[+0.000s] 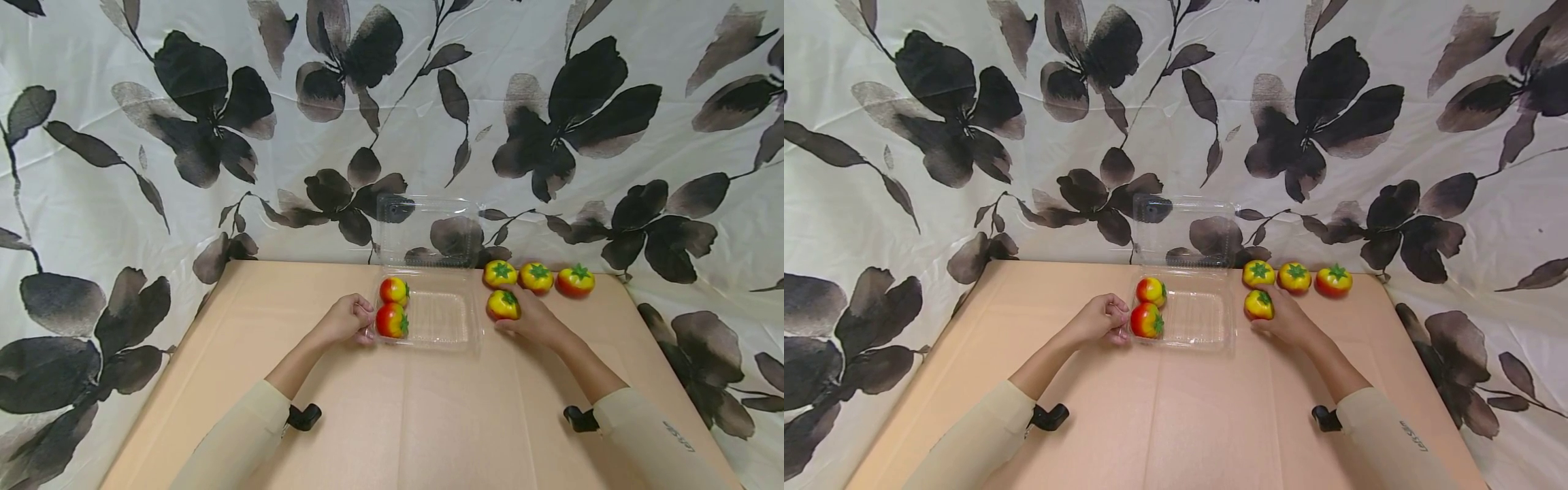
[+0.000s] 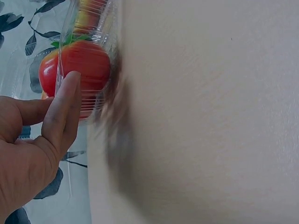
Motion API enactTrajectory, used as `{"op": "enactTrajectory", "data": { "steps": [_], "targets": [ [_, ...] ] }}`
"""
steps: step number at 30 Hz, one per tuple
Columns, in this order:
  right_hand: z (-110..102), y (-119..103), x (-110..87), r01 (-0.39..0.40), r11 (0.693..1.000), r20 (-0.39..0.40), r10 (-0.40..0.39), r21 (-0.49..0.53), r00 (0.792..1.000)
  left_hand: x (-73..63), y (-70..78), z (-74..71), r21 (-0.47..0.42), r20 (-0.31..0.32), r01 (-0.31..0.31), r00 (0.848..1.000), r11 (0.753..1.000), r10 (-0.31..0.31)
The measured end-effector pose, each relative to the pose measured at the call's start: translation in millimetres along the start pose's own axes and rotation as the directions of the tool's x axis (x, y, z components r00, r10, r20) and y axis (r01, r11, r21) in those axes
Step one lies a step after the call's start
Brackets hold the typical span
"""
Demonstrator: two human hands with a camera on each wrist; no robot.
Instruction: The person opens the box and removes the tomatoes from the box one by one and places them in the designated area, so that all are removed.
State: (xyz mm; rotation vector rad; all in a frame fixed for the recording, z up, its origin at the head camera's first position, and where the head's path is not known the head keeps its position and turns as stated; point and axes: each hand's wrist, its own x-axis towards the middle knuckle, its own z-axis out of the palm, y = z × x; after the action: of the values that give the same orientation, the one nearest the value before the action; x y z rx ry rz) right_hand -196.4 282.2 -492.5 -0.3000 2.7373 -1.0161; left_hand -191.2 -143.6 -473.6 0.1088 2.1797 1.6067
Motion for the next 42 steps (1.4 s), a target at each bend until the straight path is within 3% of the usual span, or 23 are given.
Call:
{"op": "enactTrajectory", "data": {
  "steps": [20, 30, 42],
  "targets": [
    [0.1, -0.3, -1.6, 0.031, 0.999, 0.000, -0.031, -0.019, 1.000, -0.2, -0.1, -0.8, -0.024, 0.008, 0.011, 1.000, 1.000, -0.011],
    [1.2, -1.3, -1.7, -0.001, 1.000, 0.010, 0.001, -0.010, 1.000, -0.2, -0.5, -0.8, -0.034, 0.024, 0.017, 1.000, 0.999, -0.016],
    [-5.8, -7.3, -6.8, 0.041, 0.999, -0.041, -0.043, -0.030, 0.998, -0.1, -1.9, -0.6, -0.036, 0.019, 0.009, 1.000, 0.999, -0.008]
  ]
}}
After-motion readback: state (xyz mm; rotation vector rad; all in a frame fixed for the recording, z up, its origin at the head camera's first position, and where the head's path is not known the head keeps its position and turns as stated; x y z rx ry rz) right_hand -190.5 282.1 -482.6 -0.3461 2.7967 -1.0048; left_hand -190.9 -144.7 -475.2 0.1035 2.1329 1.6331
